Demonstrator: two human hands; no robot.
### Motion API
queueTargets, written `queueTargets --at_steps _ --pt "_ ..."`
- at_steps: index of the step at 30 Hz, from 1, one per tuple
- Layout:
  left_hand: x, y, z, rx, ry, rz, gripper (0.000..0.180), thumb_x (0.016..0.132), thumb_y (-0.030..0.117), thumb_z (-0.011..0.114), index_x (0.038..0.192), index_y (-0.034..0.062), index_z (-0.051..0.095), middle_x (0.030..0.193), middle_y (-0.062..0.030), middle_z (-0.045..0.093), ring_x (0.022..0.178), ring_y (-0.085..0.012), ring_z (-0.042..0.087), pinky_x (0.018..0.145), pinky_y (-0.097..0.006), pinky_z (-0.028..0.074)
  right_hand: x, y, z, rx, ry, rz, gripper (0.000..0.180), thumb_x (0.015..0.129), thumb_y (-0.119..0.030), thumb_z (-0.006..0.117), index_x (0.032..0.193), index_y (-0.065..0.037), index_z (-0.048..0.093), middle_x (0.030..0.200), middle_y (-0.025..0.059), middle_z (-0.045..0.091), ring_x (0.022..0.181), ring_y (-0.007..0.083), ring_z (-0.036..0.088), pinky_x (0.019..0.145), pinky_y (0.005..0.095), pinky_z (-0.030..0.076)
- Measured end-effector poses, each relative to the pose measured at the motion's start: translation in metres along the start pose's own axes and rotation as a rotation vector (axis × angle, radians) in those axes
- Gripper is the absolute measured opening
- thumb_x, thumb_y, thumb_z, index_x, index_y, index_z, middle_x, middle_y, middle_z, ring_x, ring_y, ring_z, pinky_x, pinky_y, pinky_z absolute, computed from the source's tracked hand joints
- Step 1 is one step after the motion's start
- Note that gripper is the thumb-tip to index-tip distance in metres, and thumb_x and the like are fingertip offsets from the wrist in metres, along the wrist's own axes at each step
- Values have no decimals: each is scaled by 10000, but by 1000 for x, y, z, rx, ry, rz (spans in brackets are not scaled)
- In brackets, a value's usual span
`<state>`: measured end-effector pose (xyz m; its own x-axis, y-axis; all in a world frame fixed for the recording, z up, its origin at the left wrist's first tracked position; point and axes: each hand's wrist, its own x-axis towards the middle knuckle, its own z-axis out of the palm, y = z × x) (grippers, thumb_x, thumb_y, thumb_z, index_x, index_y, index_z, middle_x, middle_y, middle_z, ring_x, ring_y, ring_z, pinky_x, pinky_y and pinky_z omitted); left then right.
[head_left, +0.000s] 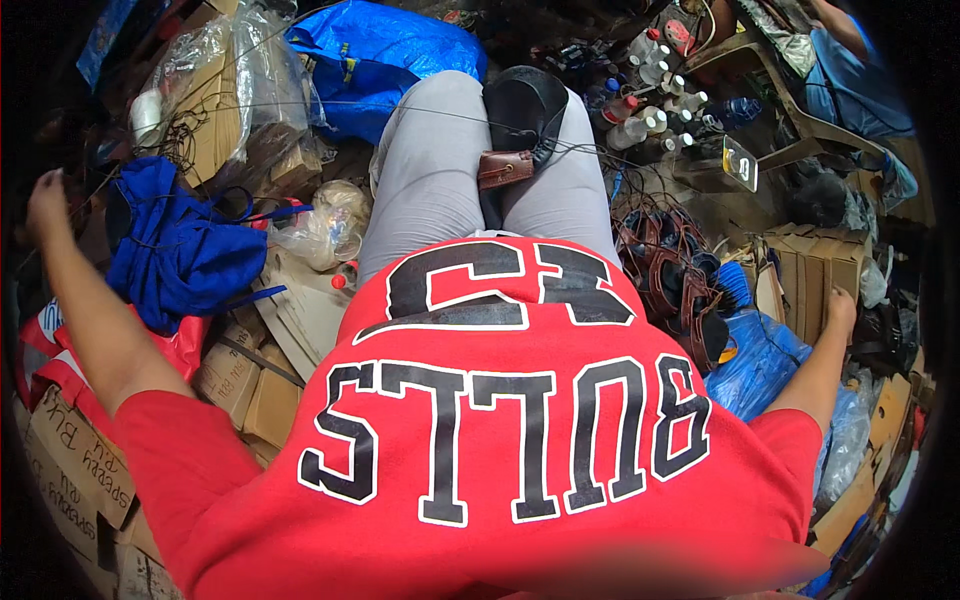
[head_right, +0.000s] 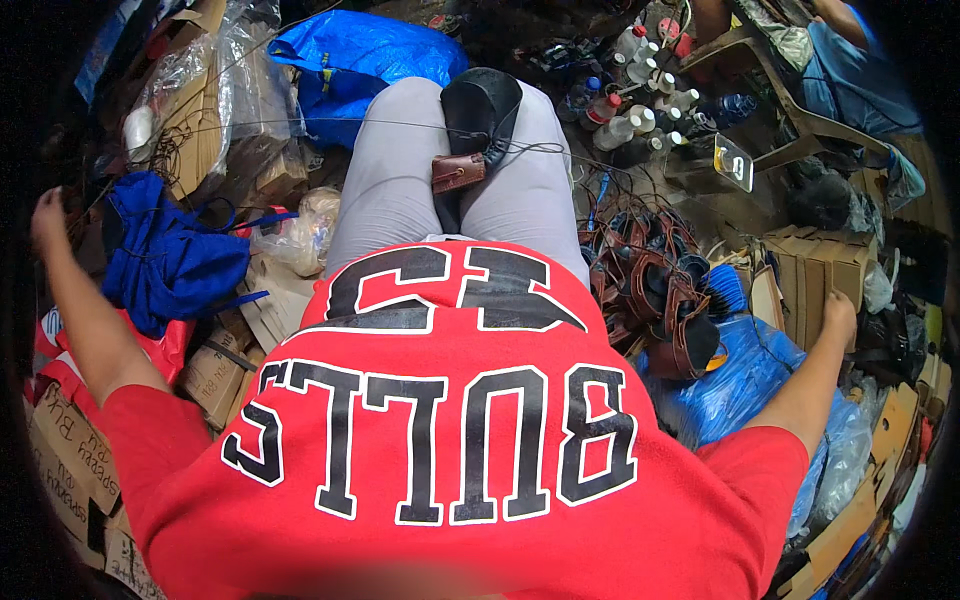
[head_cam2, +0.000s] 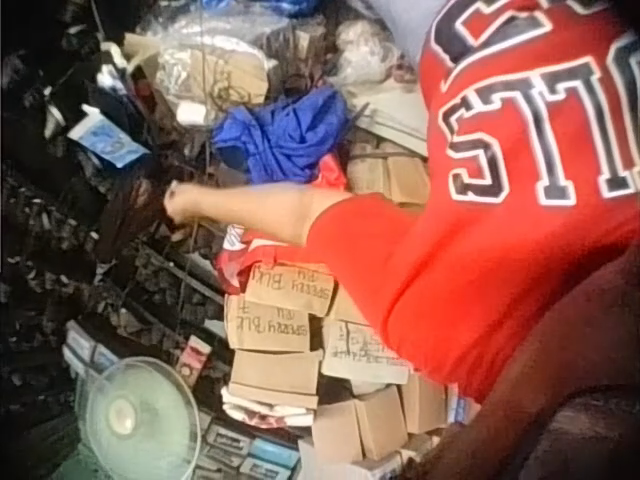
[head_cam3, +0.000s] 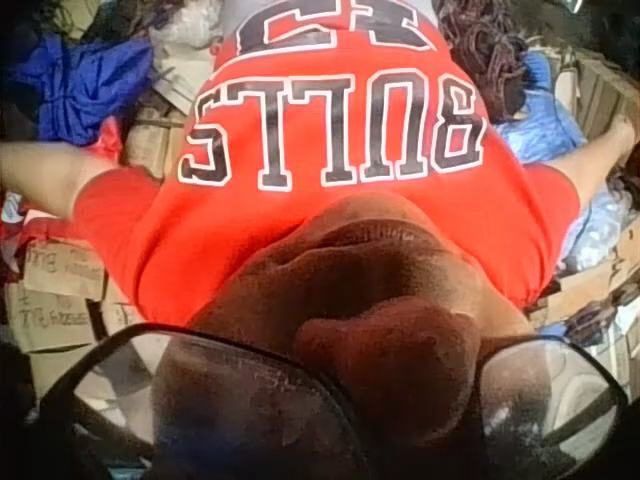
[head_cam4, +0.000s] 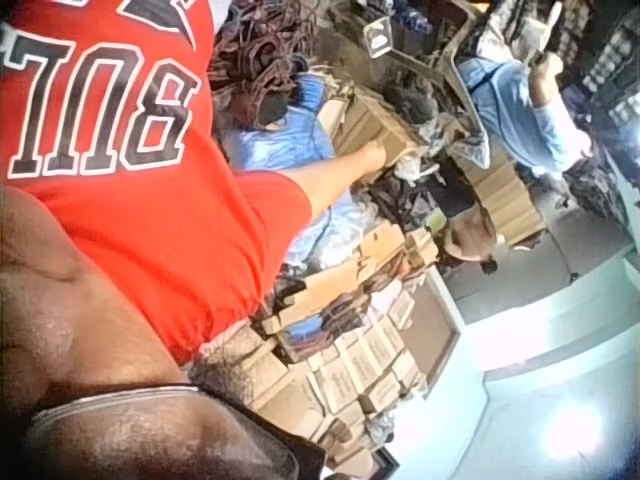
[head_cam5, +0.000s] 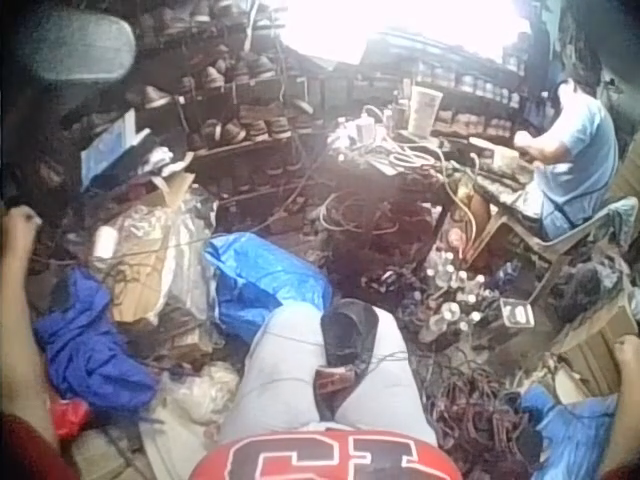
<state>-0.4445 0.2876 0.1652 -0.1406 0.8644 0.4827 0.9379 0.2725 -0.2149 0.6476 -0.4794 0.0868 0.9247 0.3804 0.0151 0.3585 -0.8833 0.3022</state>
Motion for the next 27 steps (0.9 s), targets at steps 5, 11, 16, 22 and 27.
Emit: queueTargets --at_steps 5,11,16,22,27 --pt "-216 250 -44 -1058 -447 512 389 774 28 558 1158 65 612 1029 -99 651 959 -199 601 830 -301 455 -98 -261 28 525 -303 -571 543 781 -287 684 1294 -302 508 769 60 589 667 112 488 650 282 444" --pt "-389 382 -124 -1201 -699 1082 421 808 96 628 1222 106 556 1078 -148 626 993 -254 599 887 -320 448 -232 -436 -5 1085 -275 -962 387 793 -198 682 1161 -117 593 895 38 526 880 122 496 771 275 416" --pt "-371 384 -110 -1142 -951 893 225 847 222 610 925 14 643 790 -89 640 726 -150 574 691 -286 456 -225 -433 -22 1355 -1019 -591 162 862 -192 600 902 -41 558 810 -4 532 776 107 478 704 264 410" --pt "-305 294 -10 -1365 -909 383 238 877 252 605 743 56 588 683 48 504 660 -58 441 610 -224 360 -161 -341 26 1188 -370 -595 166 898 -212 560 869 -48 550 736 -38 475 674 57 403 594 224 363" --pt "-300 300 4 -1383 -703 246 313 864 262 616 1041 6 634 1039 -88 628 968 -158 576 833 -275 439 -141 -328 36 1257 -571 -343 242 921 -211 518 1101 -80 614 853 -12 560 699 54 463 612 215 386"
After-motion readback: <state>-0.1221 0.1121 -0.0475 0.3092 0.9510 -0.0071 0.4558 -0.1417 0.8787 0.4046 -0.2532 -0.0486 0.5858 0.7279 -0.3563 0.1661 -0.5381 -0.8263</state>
